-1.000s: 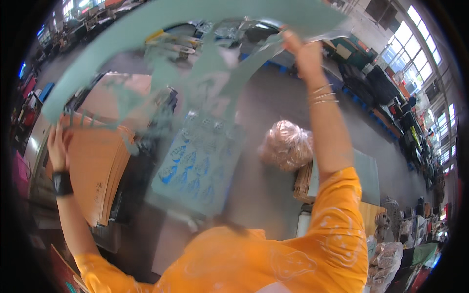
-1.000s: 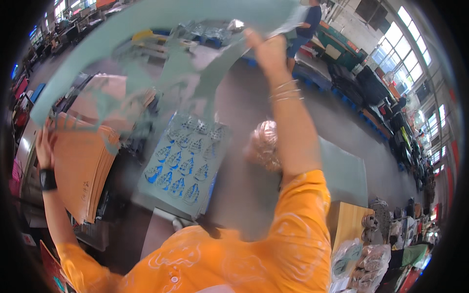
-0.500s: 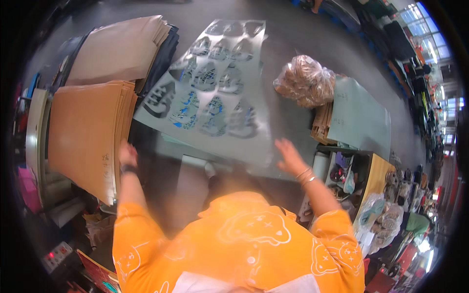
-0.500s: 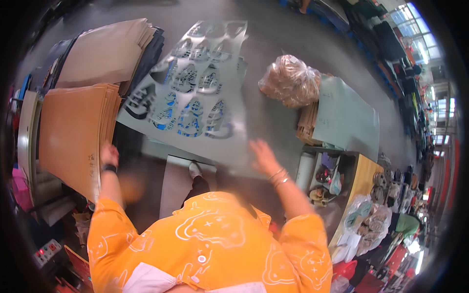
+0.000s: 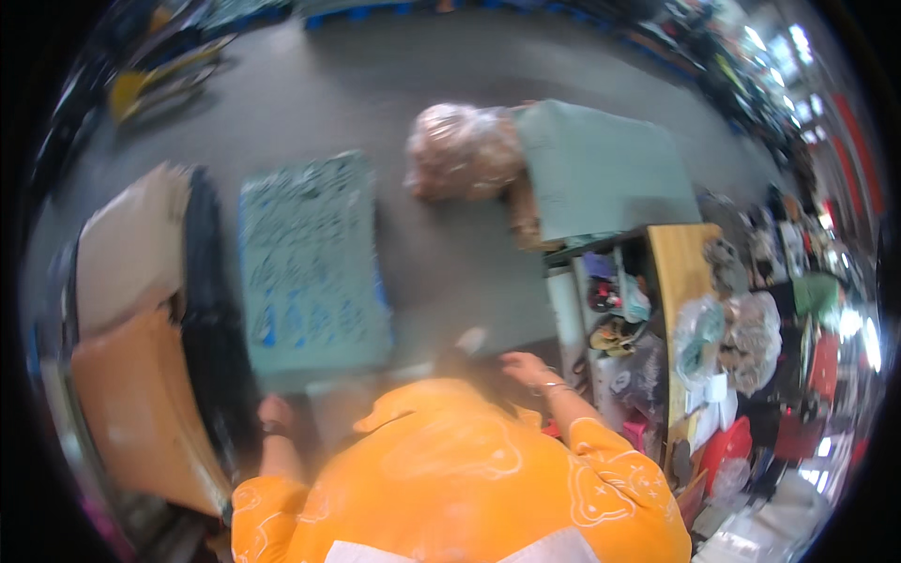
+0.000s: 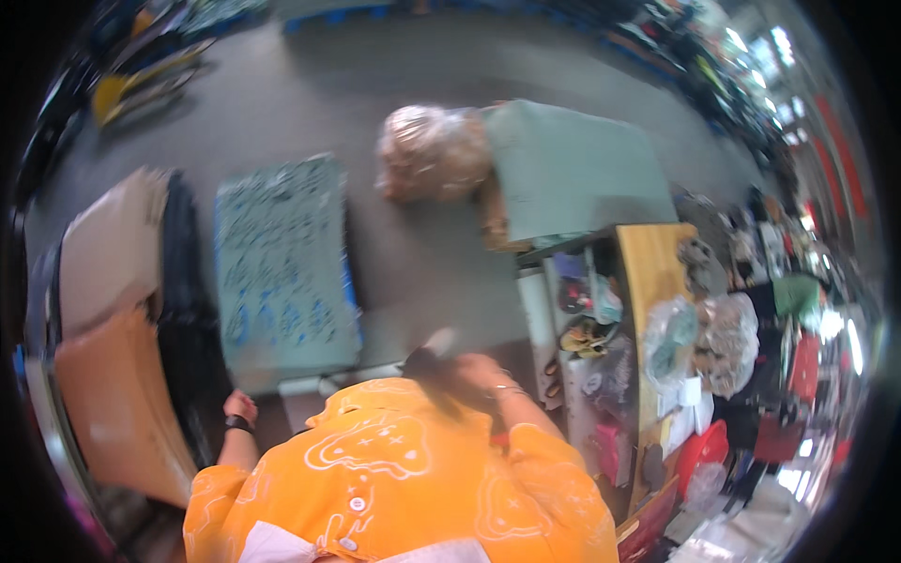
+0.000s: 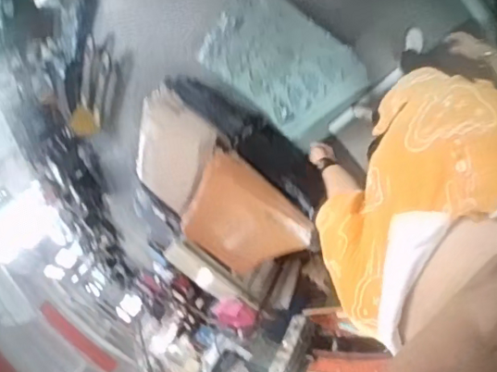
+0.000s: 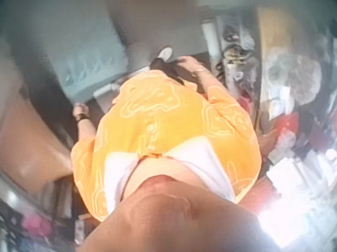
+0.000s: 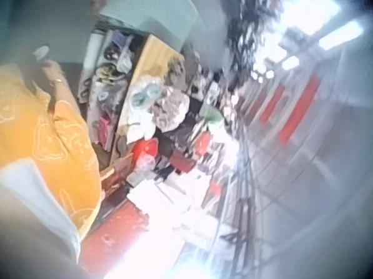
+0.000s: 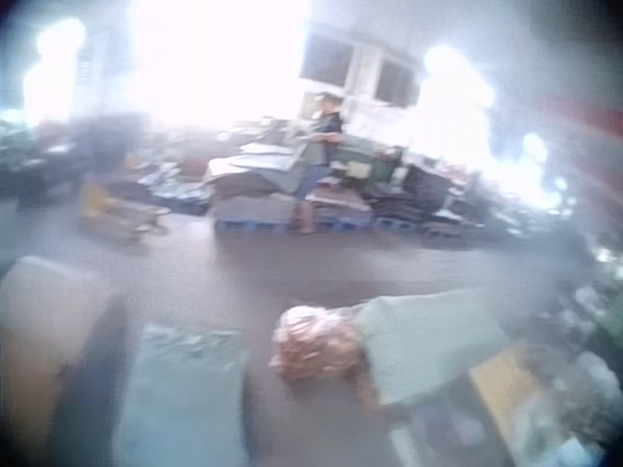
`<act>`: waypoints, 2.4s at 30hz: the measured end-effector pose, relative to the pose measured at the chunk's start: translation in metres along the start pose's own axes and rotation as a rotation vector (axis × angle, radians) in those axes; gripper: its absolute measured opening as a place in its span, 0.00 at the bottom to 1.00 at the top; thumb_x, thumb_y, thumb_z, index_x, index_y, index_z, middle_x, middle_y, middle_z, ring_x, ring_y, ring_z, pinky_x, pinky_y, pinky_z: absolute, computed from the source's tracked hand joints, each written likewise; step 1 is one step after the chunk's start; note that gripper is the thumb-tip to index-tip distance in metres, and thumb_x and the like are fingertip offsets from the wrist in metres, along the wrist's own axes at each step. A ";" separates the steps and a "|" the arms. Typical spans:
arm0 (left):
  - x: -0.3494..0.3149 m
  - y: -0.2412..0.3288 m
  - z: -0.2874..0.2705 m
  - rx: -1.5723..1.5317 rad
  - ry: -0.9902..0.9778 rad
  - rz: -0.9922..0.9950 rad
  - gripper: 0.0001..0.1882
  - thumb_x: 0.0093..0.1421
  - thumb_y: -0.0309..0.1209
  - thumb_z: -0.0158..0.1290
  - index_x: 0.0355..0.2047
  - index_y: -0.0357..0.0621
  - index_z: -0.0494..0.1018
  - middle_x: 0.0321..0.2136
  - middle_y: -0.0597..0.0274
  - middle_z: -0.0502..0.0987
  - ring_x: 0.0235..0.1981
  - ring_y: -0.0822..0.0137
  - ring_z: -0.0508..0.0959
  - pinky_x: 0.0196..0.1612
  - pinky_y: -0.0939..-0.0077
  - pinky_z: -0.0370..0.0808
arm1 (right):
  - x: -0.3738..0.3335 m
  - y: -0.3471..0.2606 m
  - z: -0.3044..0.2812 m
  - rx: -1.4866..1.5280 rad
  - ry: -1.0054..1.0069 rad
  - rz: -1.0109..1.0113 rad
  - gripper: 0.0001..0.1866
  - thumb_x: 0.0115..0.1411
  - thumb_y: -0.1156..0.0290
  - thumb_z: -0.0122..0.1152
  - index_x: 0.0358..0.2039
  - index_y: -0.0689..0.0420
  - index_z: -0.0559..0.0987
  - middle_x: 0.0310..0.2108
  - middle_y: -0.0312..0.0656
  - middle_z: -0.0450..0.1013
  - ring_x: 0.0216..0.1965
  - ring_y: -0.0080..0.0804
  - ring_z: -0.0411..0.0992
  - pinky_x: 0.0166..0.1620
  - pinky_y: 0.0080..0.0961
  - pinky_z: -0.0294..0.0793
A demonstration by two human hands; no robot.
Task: The person cuts a light green sheet with scissors, then places it into a red hydraulic press and activates it. They repeat this process with multiple cut pieces, peeling and stacking them afterward. Finally, they handle a large roll of the same material.
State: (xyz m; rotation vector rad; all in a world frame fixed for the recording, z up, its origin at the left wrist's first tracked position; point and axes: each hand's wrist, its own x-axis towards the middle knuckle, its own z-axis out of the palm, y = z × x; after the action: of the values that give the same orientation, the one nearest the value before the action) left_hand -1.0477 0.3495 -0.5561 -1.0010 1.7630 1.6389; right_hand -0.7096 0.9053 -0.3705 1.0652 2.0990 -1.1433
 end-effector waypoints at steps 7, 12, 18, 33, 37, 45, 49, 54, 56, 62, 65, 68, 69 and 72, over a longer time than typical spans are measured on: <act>-0.058 0.134 0.439 0.156 -0.472 0.412 0.16 0.59 0.30 0.50 0.47 0.39 0.71 0.25 0.65 0.73 0.23 0.75 0.71 0.22 0.82 0.68 | 0.008 0.042 -0.138 0.145 0.274 -0.077 0.22 0.54 0.65 0.58 0.50 0.55 0.74 0.46 0.47 0.74 0.48 0.39 0.73 0.51 0.31 0.71; -0.208 0.051 0.688 0.546 -0.829 0.156 0.12 0.60 0.33 0.52 0.43 0.43 0.72 0.23 0.70 0.72 0.21 0.75 0.71 0.21 0.80 0.67 | 0.002 0.125 -0.178 0.386 0.333 0.200 0.21 0.54 0.69 0.59 0.50 0.59 0.73 0.46 0.47 0.74 0.47 0.34 0.73 0.50 0.27 0.71; -0.223 0.018 0.924 0.796 -0.942 0.355 0.24 0.53 0.32 0.55 0.50 0.38 0.68 0.30 0.60 0.77 0.26 0.67 0.76 0.28 0.74 0.74 | 0.028 0.201 -0.143 0.532 0.460 0.357 0.19 0.55 0.65 0.56 0.47 0.55 0.76 0.43 0.48 0.75 0.47 0.41 0.73 0.50 0.32 0.71; 0.003 0.113 1.334 1.624 -0.646 1.206 0.46 0.51 0.54 0.57 0.60 0.34 0.55 0.56 0.40 0.64 0.58 0.47 0.64 0.60 0.61 0.61 | 0.219 0.082 -0.351 0.971 0.506 0.597 0.14 0.61 0.69 0.51 0.46 0.55 0.77 0.44 0.48 0.74 0.46 0.43 0.73 0.49 0.31 0.72; 0.022 0.119 1.359 1.718 -0.838 0.914 0.39 0.48 0.56 0.58 0.48 0.35 0.66 0.45 0.43 0.73 0.48 0.50 0.72 0.51 0.60 0.68 | 0.232 0.065 -0.393 0.858 0.341 0.700 0.15 0.58 0.67 0.55 0.45 0.54 0.77 0.38 0.45 0.78 0.42 0.34 0.76 0.46 0.27 0.74; -0.080 0.163 1.324 1.696 -1.041 1.027 0.33 0.49 0.42 0.59 0.50 0.33 0.67 0.38 0.39 0.76 0.41 0.46 0.76 0.44 0.60 0.72 | 0.253 0.085 -0.456 0.577 0.254 0.543 0.18 0.56 0.61 0.56 0.46 0.52 0.76 0.40 0.45 0.76 0.41 0.43 0.74 0.45 0.30 0.73; -0.232 0.161 1.298 1.855 -1.488 1.131 0.30 0.51 0.34 0.53 0.54 0.36 0.64 0.38 0.36 0.75 0.41 0.45 0.75 0.44 0.57 0.72 | 0.252 0.112 -0.524 0.533 0.513 0.332 0.19 0.56 0.62 0.57 0.48 0.52 0.74 0.44 0.44 0.74 0.43 0.42 0.73 0.46 0.33 0.72; -0.430 0.138 1.212 1.528 -2.166 1.437 0.31 0.52 0.33 0.51 0.57 0.42 0.60 0.22 0.44 0.75 0.26 0.43 0.76 0.31 0.53 0.73 | 0.228 0.174 -0.665 1.255 1.141 0.162 0.25 0.62 0.58 0.54 0.56 0.57 0.67 0.44 0.39 0.71 0.41 0.26 0.69 0.42 0.26 0.71; -0.484 0.109 1.172 1.453 -2.294 1.397 0.32 0.53 0.34 0.51 0.58 0.43 0.59 0.21 0.44 0.75 0.24 0.44 0.76 0.28 0.55 0.73 | 0.226 0.182 -0.718 1.348 1.077 0.138 0.29 0.61 0.52 0.53 0.57 0.57 0.66 0.47 0.41 0.69 0.44 0.27 0.68 0.45 0.30 0.70; -0.543 0.054 1.105 1.227 -1.996 1.314 0.33 0.52 0.32 0.51 0.59 0.41 0.59 0.22 0.41 0.74 0.25 0.45 0.76 0.28 0.58 0.73 | 0.234 0.176 -0.767 0.921 0.695 0.035 0.43 0.53 0.39 0.55 0.59 0.61 0.63 0.52 0.45 0.68 0.51 0.36 0.67 0.47 0.39 0.71; -0.544 0.062 1.108 1.345 -1.675 1.353 0.31 0.52 0.29 0.51 0.57 0.39 0.61 0.24 0.40 0.73 0.28 0.43 0.76 0.31 0.57 0.72 | 0.237 0.167 -0.730 1.176 0.440 -0.137 0.42 0.52 0.43 0.59 0.56 0.65 0.65 0.52 0.49 0.67 0.52 0.39 0.67 0.49 0.36 0.69; -0.532 0.065 1.122 1.450 -1.386 1.210 0.30 0.51 0.30 0.50 0.56 0.38 0.62 0.26 0.40 0.75 0.31 0.42 0.75 0.35 0.56 0.72 | 0.254 0.160 -0.701 0.888 0.289 -0.189 0.42 0.51 0.47 0.61 0.53 0.73 0.66 0.55 0.57 0.64 0.57 0.43 0.63 0.58 0.35 0.61; -0.526 0.063 1.128 1.472 -1.412 1.261 0.30 0.51 0.31 0.50 0.56 0.38 0.62 0.27 0.40 0.75 0.32 0.42 0.75 0.35 0.55 0.72 | 0.261 0.160 -0.697 0.670 0.326 -0.247 0.42 0.50 0.49 0.63 0.51 0.75 0.66 0.55 0.59 0.63 0.57 0.45 0.62 0.58 0.36 0.61; -0.511 0.045 1.135 1.546 -1.418 1.161 0.31 0.51 0.32 0.49 0.57 0.40 0.60 0.29 0.40 0.75 0.34 0.42 0.75 0.36 0.52 0.71 | 0.285 0.166 -0.701 0.707 0.386 0.085 0.40 0.51 0.54 0.63 0.53 0.76 0.64 0.54 0.62 0.64 0.57 0.47 0.63 0.57 0.36 0.64</act>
State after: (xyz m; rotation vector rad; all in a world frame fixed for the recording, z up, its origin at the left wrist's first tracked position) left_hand -0.9023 1.5518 -0.2657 1.6471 1.5728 0.3835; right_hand -0.7800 1.6729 -0.2975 1.7930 1.9132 -1.8185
